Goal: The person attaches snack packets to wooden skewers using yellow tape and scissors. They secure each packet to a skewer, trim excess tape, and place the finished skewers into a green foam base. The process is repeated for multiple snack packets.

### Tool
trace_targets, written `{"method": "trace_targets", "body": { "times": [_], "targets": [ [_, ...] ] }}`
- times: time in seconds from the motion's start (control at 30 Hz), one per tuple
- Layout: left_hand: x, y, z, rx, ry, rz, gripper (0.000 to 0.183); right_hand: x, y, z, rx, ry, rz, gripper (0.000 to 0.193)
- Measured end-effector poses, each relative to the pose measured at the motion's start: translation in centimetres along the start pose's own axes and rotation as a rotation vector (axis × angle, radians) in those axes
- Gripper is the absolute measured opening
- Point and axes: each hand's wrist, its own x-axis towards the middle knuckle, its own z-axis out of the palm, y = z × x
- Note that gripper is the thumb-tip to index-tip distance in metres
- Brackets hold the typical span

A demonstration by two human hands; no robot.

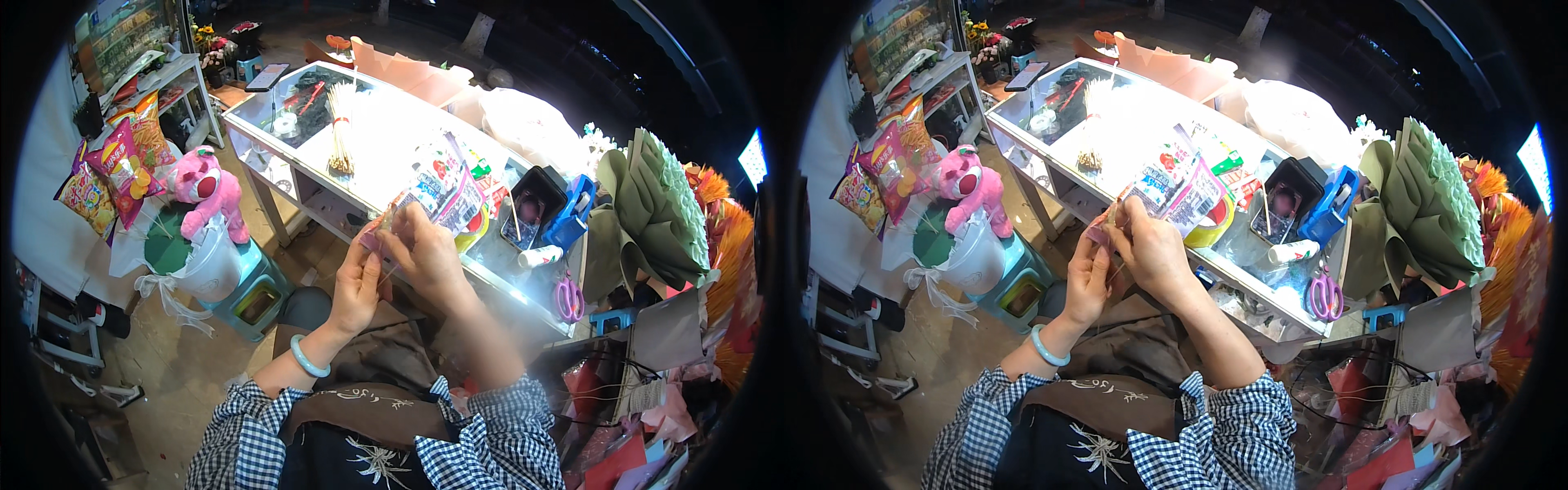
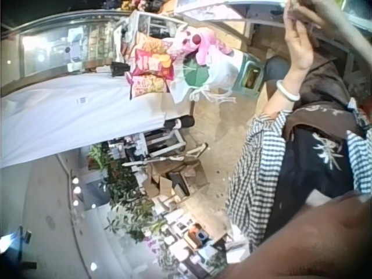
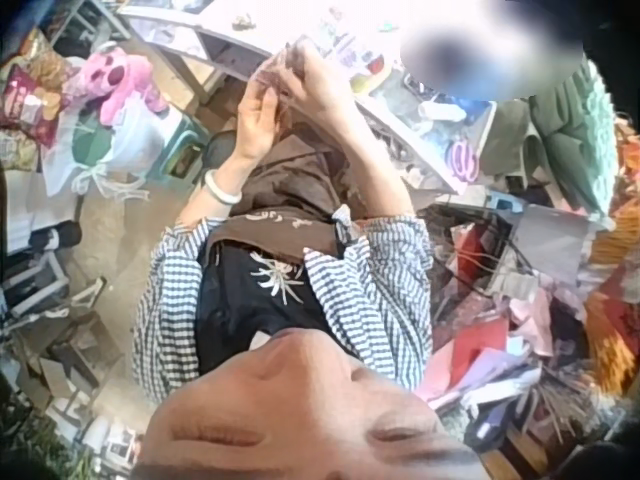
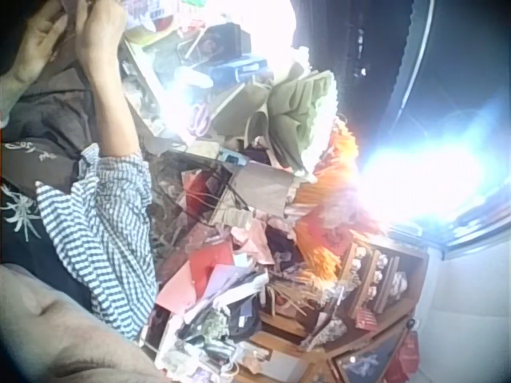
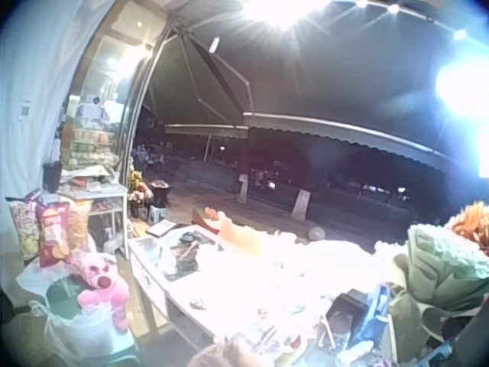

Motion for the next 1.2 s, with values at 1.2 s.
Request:
{"method": "trace_targets", "body": {
  "times": [1.2],
  "targets": [
    [2.3,1.0,-0.1,-0.046,0.243,0.172,0.039,-1.8,1.4,1.2,-0.119,0.309,0.140,0.046]
  ]
}}
